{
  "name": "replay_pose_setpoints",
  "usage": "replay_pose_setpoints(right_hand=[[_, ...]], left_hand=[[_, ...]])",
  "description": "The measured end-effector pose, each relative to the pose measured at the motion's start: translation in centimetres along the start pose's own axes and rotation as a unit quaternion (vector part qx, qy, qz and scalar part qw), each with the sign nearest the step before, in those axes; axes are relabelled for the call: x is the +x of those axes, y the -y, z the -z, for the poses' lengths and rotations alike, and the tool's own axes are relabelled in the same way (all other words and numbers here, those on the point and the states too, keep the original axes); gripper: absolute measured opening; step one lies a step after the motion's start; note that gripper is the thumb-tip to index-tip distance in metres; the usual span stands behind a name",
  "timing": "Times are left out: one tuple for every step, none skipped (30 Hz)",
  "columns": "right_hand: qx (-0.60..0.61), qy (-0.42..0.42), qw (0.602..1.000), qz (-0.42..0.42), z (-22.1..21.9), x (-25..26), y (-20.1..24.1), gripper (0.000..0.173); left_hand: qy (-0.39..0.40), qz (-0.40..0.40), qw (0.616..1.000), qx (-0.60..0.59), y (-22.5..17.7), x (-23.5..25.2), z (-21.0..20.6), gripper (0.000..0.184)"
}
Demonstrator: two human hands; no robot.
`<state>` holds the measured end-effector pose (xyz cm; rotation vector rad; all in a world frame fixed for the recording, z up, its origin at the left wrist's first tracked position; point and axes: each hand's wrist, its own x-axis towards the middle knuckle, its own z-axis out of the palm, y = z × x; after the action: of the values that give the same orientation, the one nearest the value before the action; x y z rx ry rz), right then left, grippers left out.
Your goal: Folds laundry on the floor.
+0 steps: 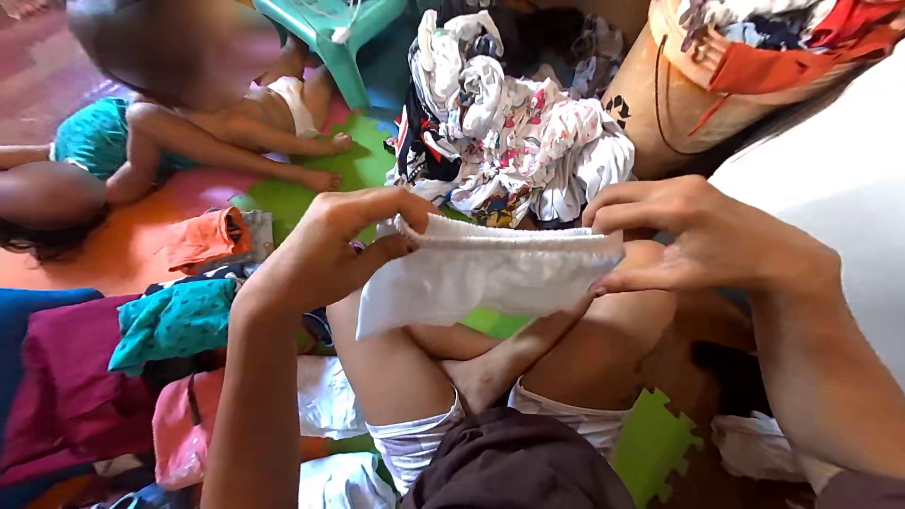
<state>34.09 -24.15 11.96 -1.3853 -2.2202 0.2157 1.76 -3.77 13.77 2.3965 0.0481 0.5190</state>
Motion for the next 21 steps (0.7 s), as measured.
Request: replay_pose_setpoints(right_hand=[[-0.021,-0.003,1.0,-0.014,-0.2,-0.2,0.0,0.046],[-0.034,-0.015,0.999,-0.023,-0.3,-0.5,0.4,0.044],[-0.035,-0.033,0.998,-0.029,-0.2,-0.6,1.1,0.039],[-0.013,-0.053,0.998,-0.029,-0.3,-0.6,1.9,0.032],[0.029,-0.073,0.997,-0.024,-0.4,-0.6,2.4,0.025],[0.08,-0.091,0.992,-0.029,-0.6,-0.7,2.5,0.019],[0.11,-0.11,0.986,-0.054,-1.0,-0.9,2.3,0.015],[0.125,-0.134,0.979,-0.087,-1.4,-1.0,2.0,0.014],[0.134,-0.152,0.973,-0.114,-1.9,-1.2,1.5,0.021],[0.13,-0.167,0.968,-0.134,-2.3,-1.2,0.9,0.029],[0.099,-0.184,0.965,-0.156,-3.0,-0.9,0.3,0.033],[0.05,-0.201,0.96,-0.19,-3.9,-0.3,0.1,0.032],[0.004,-0.22,0.949,-0.227,-5.0,0.5,0.3,0.03],[-0.024,-0.233,0.936,-0.262,-5.9,1.5,1.1,0.03],[-0.026,-0.249,0.926,-0.283,-6.7,2.6,2.1,0.031],[0.0,-0.262,0.922,-0.285,-7.5,3.5,3.3,0.032],[0.049,-0.263,0.925,-0.271,-8.1,4.2,4.4,0.034],[0.104,-0.245,0.932,-0.247,-8.4,4.7,5.3,0.036],[0.152,-0.211,0.94,-0.221,-8.3,5.1,5.9,0.038],[0.191,-0.176,0.945,-0.201,-7.8,5.1,6.2,0.041],[0.229,-0.153,0.944,-0.179,-7.1,4.8,6.2,0.044]], left_hand=[[0.028,0.009,0.999,-0.027,0.3,-0.4,-0.1,0.01],[0.046,0.018,0.997,-0.066,0.7,-0.8,-0.3,0.009],[0.055,0.028,0.992,-0.112,1.0,-1.1,-0.7,0.008],[0.054,0.035,0.985,-0.158,1.2,-1.4,-1.2,0.007],[0.046,0.043,0.976,-0.207,1.4,-1.6,-1.7,0.007],[0.03,0.052,0.966,-0.25,1.7,-1.9,-2.2,0.009],[0.007,0.058,0.961,-0.271,1.9,-2.0,-2.7,0.012],[-0.024,0.066,0.963,-0.261,2.0,-1.9,-3.5,0.013],[-0.061,0.084,0.97,-0.218,2.0,-1.5,-4.3,0.014],[-0.104,0.113,0.977,-0.149,2.1,-0.9,-5.2,0.014],[-0.147,0.153,0.975,-0.066,2.3,-0.2,-6.1,0.016],[-0.182,0.192,0.964,0.01,2.4,0.4,-7.2,0.019],[-0.21,0.228,0.949,0.06,2.0,0.9,-8.5,0.022],[-0.234,0.251,0.935,0.087,1.2,1.4,-9.9,0.024],[-0.244,0.262,0.93,0.087,0.1,1.7,-11.3,0.025],[-0.253,0.252,0.932,0.06,-0.8,2.1,-12.4,0.027],[-0.264,0.219,0.939,0.018,-1.3,2.4,-13.3,0.029],[-0.268,0.178,0.946,-0.029,-1.5,2.6,-14.0,0.033],[-0.27,0.146,0.949,-0.072,-1.4,2.7,-14.3,0.041],[-0.274,0.129,0.947,-0.109,-1.3,2.4,-14.2,0.05],[-0.281,0.116,0.943,-0.135,-1.2,2.1,-13.7,0.052]])
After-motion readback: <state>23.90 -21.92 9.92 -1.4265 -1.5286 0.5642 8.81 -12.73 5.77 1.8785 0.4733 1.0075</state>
